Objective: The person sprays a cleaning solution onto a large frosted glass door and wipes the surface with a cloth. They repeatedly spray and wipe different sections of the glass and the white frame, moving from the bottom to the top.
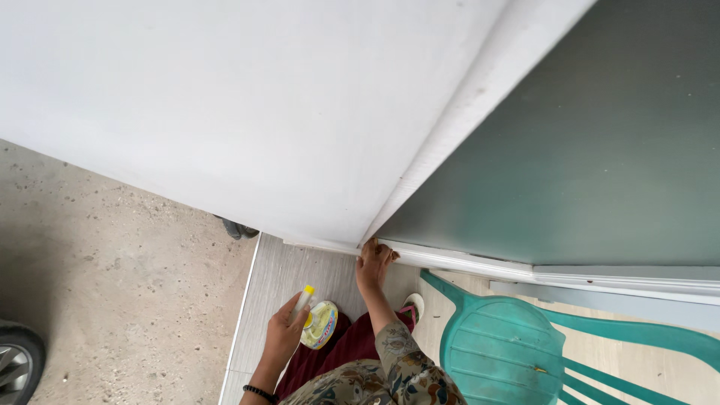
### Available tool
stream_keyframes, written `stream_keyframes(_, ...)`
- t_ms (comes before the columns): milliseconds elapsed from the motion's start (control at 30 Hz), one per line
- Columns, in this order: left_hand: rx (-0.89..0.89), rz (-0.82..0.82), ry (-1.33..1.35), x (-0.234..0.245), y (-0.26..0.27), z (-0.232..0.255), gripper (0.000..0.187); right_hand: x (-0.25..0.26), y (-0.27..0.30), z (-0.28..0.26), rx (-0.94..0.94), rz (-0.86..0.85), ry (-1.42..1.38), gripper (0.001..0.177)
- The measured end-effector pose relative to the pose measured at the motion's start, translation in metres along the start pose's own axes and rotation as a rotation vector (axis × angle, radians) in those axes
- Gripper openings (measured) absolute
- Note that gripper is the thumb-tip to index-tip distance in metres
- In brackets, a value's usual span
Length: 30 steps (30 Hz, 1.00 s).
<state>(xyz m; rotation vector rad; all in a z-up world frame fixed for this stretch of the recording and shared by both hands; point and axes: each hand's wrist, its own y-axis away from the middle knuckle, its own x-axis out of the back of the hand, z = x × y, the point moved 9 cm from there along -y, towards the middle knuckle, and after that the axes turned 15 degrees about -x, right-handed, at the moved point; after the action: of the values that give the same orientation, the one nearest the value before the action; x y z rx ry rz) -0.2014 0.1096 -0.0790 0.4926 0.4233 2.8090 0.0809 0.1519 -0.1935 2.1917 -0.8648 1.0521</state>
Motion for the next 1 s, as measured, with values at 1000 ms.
stream_keyframes(1000,-0.003,-0.046,0.048,0.017,-0.02,0.015,0.052,0.042,0.016,-0.02,-0.034,0.104,-0.518,0.011)
